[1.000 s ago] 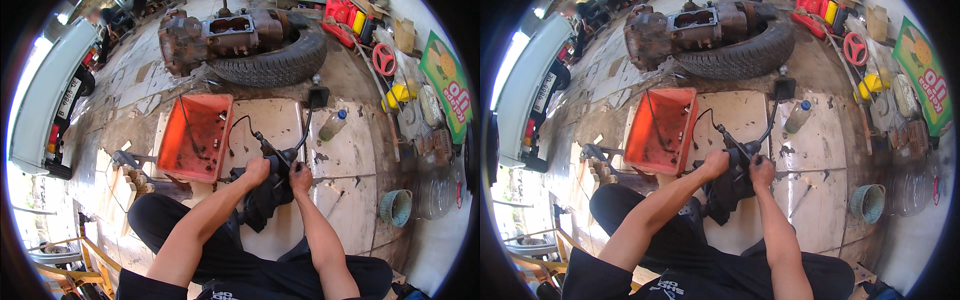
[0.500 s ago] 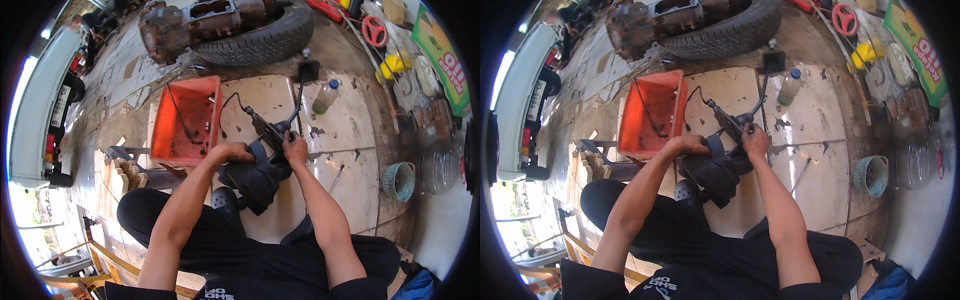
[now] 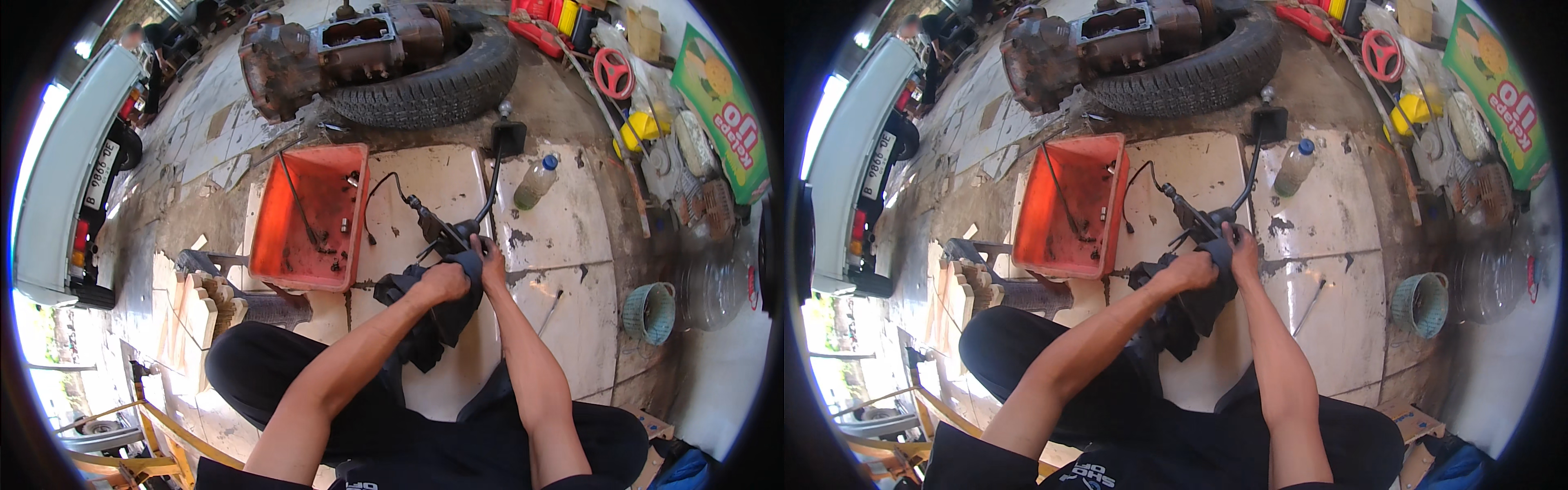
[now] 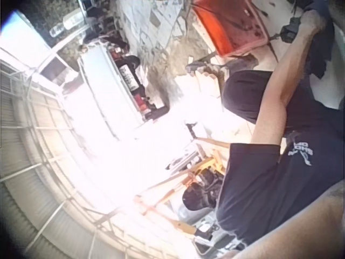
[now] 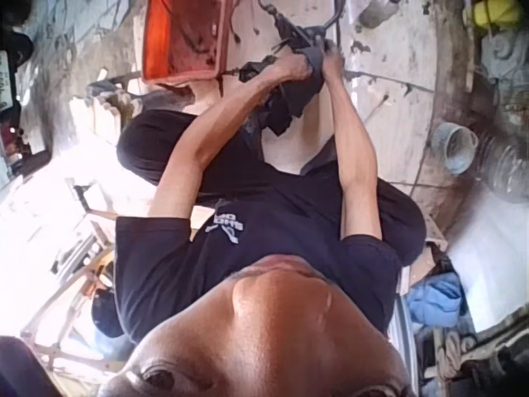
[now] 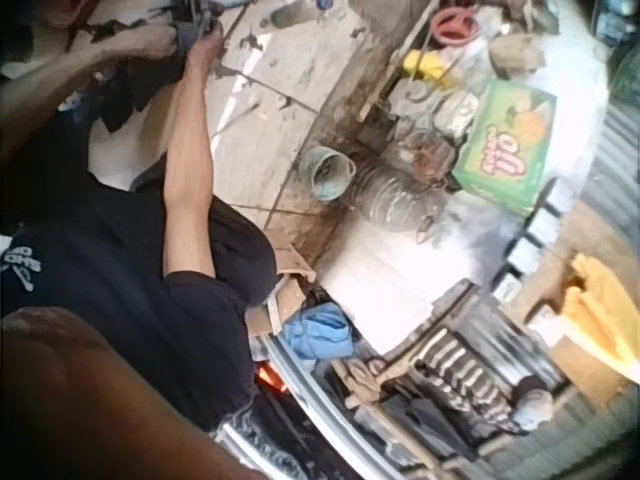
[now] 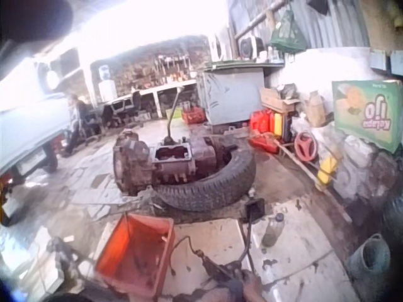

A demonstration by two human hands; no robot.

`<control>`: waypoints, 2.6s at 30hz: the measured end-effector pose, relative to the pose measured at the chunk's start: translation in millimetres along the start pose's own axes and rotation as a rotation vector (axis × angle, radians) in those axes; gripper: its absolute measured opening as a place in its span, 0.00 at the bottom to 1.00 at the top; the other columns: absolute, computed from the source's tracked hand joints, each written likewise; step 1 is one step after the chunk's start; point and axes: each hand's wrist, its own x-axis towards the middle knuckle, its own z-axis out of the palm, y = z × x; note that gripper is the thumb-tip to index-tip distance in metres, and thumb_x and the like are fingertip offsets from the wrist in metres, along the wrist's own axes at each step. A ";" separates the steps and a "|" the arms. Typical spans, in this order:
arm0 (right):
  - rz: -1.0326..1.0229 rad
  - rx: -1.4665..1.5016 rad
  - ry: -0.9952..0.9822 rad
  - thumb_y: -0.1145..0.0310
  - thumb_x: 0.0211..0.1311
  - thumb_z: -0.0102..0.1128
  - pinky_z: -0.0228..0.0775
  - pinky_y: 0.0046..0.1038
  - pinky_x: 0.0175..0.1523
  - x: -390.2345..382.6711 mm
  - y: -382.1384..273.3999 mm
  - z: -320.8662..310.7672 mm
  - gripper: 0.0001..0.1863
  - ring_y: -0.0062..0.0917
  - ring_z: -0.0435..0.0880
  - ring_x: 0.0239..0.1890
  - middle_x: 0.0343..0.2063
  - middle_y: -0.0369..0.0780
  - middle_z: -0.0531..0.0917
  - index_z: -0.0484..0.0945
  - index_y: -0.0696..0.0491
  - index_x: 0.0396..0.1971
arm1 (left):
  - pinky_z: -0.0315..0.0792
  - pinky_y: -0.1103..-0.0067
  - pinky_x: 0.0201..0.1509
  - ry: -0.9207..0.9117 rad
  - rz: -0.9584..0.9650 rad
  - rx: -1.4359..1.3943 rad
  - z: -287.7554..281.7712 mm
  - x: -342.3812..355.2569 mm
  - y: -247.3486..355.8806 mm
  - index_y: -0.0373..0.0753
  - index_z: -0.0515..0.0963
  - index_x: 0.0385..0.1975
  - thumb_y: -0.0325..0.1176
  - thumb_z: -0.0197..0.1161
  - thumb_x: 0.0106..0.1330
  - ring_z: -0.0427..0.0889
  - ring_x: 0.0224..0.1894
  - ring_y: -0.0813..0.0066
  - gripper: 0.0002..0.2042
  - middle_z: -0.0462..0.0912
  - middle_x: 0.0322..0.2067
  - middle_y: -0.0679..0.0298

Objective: The person sits on the floor and uses a wrench to loosen and remove bolts from a large, rusty mechanical housing. They then wipe the part with a cloth and proceed to work on a smaller, separate mechanical component, using the wrench to adjust internal parts and wiping it clean.

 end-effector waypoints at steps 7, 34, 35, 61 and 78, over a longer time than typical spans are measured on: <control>-0.002 -0.018 0.032 0.52 0.70 0.53 0.71 0.38 0.52 0.5 -5.4 -1.0 0.23 0.44 0.82 0.46 0.40 0.52 0.84 0.81 0.61 0.42 | 0.80 0.60 0.43 0.294 0.119 0.136 40.8 4.6 -5.7 0.30 0.78 0.38 0.30 0.57 0.59 0.85 0.41 0.50 0.11 0.84 0.35 0.45; 0.085 -0.369 0.111 0.57 0.72 0.46 0.70 0.47 0.46 129.1 -31.7 33.3 0.20 0.52 0.81 0.39 0.34 0.54 0.83 0.79 0.59 0.37 | 0.81 0.66 0.30 0.365 0.160 0.115 -51.6 115.4 -15.8 0.31 0.77 0.34 0.27 0.54 0.61 0.87 0.30 0.54 0.08 0.84 0.29 0.48; 0.096 -0.382 0.099 0.57 0.72 0.46 0.70 0.47 0.46 129.0 -30.9 33.0 0.20 0.52 0.81 0.38 0.33 0.55 0.83 0.79 0.59 0.37 | 0.81 0.66 0.30 0.372 0.152 0.115 -50.5 116.6 -14.9 0.31 0.77 0.33 0.27 0.54 0.61 0.87 0.30 0.55 0.07 0.84 0.29 0.49; 0.215 -0.171 0.083 0.60 0.72 0.44 0.70 0.46 0.47 128.0 -24.8 32.2 0.18 0.54 0.80 0.41 0.37 0.56 0.82 0.77 0.60 0.41 | 0.80 0.65 0.40 0.218 -0.073 0.171 -58.8 128.8 5.0 0.38 0.83 0.30 0.29 0.59 0.58 0.87 0.38 0.56 0.06 0.86 0.33 0.52; 0.210 -0.012 0.266 0.66 0.69 0.43 0.69 0.45 0.52 127.8 -29.3 34.7 0.17 0.52 0.80 0.46 0.41 0.57 0.81 0.75 0.63 0.46 | 0.78 0.60 0.35 0.335 0.044 0.192 -64.2 91.8 -6.3 0.30 0.76 0.33 0.28 0.54 0.60 0.85 0.32 0.47 0.08 0.83 0.27 0.44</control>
